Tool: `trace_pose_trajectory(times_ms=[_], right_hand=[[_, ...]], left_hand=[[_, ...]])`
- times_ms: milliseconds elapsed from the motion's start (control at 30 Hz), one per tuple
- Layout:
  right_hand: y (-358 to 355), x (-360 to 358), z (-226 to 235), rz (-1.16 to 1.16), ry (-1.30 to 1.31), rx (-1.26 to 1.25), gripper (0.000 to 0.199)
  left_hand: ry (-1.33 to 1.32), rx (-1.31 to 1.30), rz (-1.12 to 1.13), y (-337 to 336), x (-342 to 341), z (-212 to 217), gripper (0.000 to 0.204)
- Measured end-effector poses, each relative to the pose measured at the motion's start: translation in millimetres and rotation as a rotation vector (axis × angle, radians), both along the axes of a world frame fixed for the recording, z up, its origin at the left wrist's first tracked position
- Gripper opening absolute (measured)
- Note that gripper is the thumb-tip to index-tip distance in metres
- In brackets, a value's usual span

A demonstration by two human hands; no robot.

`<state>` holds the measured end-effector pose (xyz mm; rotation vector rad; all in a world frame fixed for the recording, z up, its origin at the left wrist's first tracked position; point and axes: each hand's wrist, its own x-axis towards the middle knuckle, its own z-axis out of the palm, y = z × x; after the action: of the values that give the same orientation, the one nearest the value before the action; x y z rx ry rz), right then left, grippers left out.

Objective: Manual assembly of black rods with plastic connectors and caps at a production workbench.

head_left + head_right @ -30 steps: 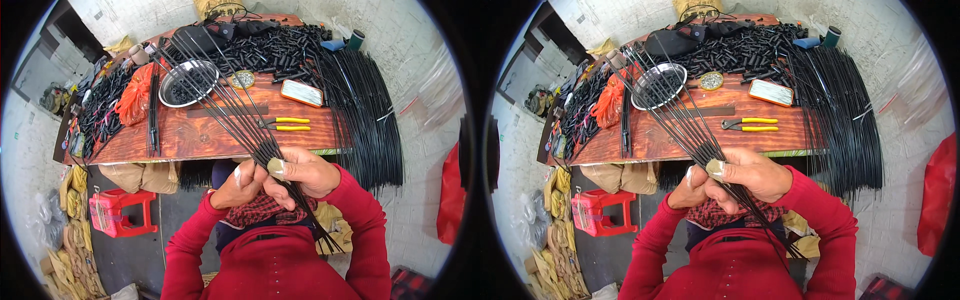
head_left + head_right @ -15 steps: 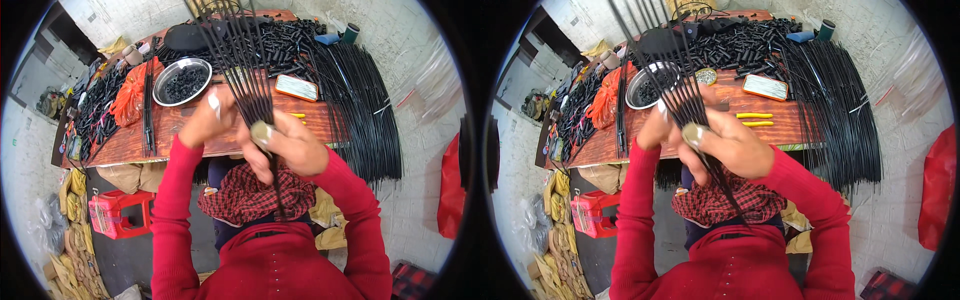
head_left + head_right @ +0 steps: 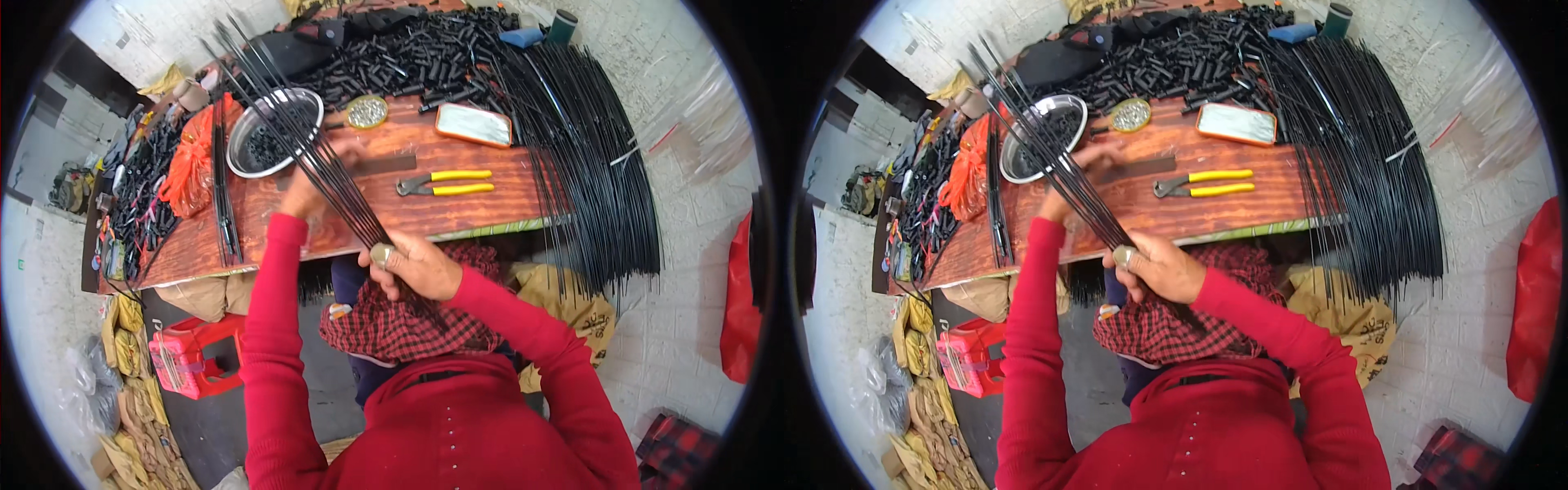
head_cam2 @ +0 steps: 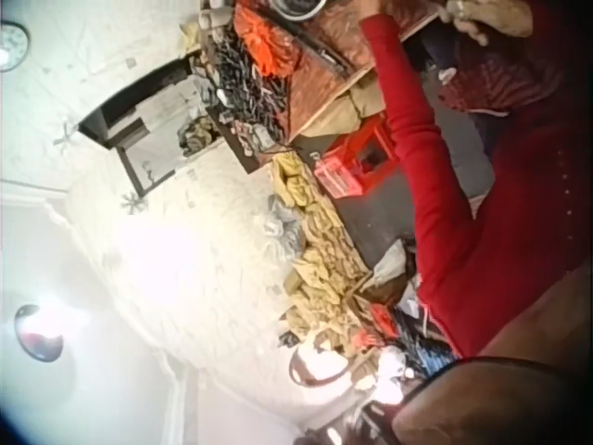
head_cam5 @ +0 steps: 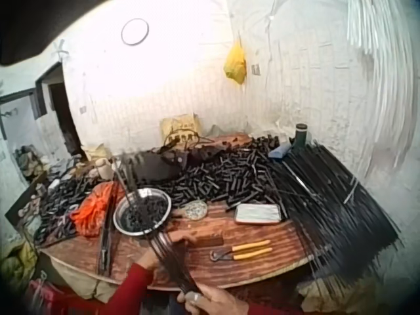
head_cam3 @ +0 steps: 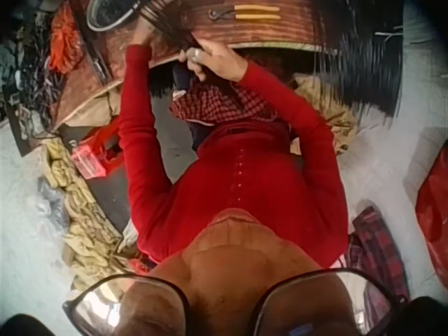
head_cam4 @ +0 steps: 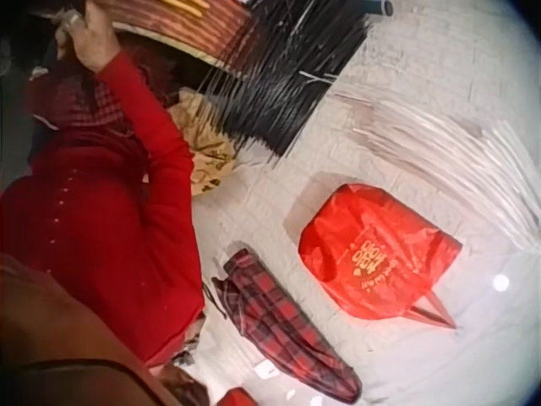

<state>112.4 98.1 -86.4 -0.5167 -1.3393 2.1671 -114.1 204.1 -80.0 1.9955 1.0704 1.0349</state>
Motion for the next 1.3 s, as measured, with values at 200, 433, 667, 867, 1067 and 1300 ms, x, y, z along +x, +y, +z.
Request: trace_pose_trajectory(times_ms=[200,433,667,867,1067,1300], right_hand=[[30.6,5.3,-49.8,0.068,-0.102,0.312,0.029],[7.7,2.3,-115.0,-0.155,-0.478,0.787,0.024],[22.7,-3.2,-209.2,-0.297,-0.721,0.979,0.024],[24.1,5.1,-273.8,-0.003,-0.760,0.708,0.029],[6.7,-10.9,-248.0,-0.150,-0.559,0.959,0.022],[18.6,-10.1,-267.9,-0.041,-0.729,0.626,0.031]], left_hand=[[-0.351,-0.371,-0.135,24.7,-23.1,-4.0,0.018],[0.009,-0.090,-0.108,2.7,-4.2,-7.4,0.014],[0.476,0.317,-0.021,-27.6,8.7,-17.9,0.035],[0.508,0.364,0.004,-23.4,4.8,-32.3,0.040],[0.529,0.228,-0.140,-21.3,7.7,-17.3,0.067],[0.665,0.210,-0.238,-63.1,8.8,-14.4,0.077]])
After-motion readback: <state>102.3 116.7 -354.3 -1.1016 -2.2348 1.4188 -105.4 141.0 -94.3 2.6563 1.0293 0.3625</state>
